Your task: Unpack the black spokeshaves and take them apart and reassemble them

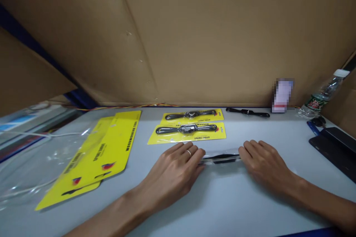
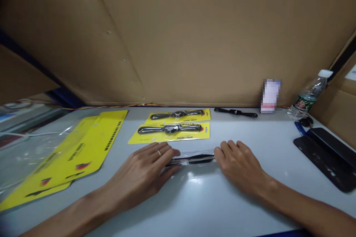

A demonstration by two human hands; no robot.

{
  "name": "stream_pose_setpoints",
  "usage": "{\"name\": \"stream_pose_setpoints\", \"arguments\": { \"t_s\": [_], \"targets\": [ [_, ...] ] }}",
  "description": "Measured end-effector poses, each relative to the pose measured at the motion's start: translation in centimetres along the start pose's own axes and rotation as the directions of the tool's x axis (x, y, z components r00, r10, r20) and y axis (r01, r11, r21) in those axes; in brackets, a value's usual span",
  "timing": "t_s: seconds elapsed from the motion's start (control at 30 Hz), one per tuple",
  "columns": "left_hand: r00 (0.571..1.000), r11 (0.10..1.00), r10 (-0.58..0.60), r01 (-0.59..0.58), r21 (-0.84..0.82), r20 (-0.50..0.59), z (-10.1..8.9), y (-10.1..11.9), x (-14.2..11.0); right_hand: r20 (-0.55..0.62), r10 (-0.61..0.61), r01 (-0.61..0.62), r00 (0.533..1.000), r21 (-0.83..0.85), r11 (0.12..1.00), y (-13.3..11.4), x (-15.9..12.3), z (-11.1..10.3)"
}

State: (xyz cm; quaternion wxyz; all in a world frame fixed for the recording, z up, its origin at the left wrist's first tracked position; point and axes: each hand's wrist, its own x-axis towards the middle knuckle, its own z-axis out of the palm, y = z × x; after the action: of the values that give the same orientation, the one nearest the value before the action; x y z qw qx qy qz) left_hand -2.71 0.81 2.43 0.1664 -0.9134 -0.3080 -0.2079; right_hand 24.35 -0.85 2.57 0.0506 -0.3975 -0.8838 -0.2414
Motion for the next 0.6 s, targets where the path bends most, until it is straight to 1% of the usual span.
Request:
{"name": "stream_pose_setpoints", "arguments": {
  "t_s": [0.07, 0.13, 0.2, 0.3, 0.43, 0.53, 0.6],
  "targets": [
    [1.000, 0.999, 0.009, -0.010, -0.051, -0.016, 0.1, 0.2, -0.1, 0.044, -0.003, 0.000, 0.999, 0.083, 0.997, 0.1, 0.0, -0.2],
    [0.999, 0.994, 0.000, -0.005, -0.109, -0.048, 0.3, 0.4, -0.1, 0.080, -0.006, -0.010, 0.997, 0.196, 0.981, 0.7, 0.1, -0.4],
    [0.996, 0.987, -0.012, -0.002, -0.159, -0.084, 0.5, 0.6, -0.1, 0.083, -0.047, 0.022, 0.995, 0.282, 0.959, 1.5, 0.1, -0.4],
    [0.993, 0.978, -0.011, -0.014, -0.210, -0.118, 0.8, 0.9, -0.3, -0.025, -0.116, 0.117, 0.993, 0.360, 0.926, 2.5, 0.0, -0.1],
    [0.994, 0.956, -0.025, -0.008, -0.292, -0.109, 1.2, 1.5, -0.5, -0.193, -0.147, 0.217, 0.970, 0.416, 0.883, 2.9, 0.2, 0.3],
    [0.995, 0.948, -0.041, 0.011, -0.320, -0.086, 1.5, 2.0, -0.3, -0.300, -0.111, 0.240, 0.948, 0.438, 0.866, 3.1, 0.3, 0.4],
    [0.997, 0.955, -0.043, 0.020, -0.298, -0.071, 1.6, 2.3, -0.1, -0.371, -0.037, 0.216, 0.928, 0.455, 0.864, 3.5, 0.1, 0.6]
  ]
}}
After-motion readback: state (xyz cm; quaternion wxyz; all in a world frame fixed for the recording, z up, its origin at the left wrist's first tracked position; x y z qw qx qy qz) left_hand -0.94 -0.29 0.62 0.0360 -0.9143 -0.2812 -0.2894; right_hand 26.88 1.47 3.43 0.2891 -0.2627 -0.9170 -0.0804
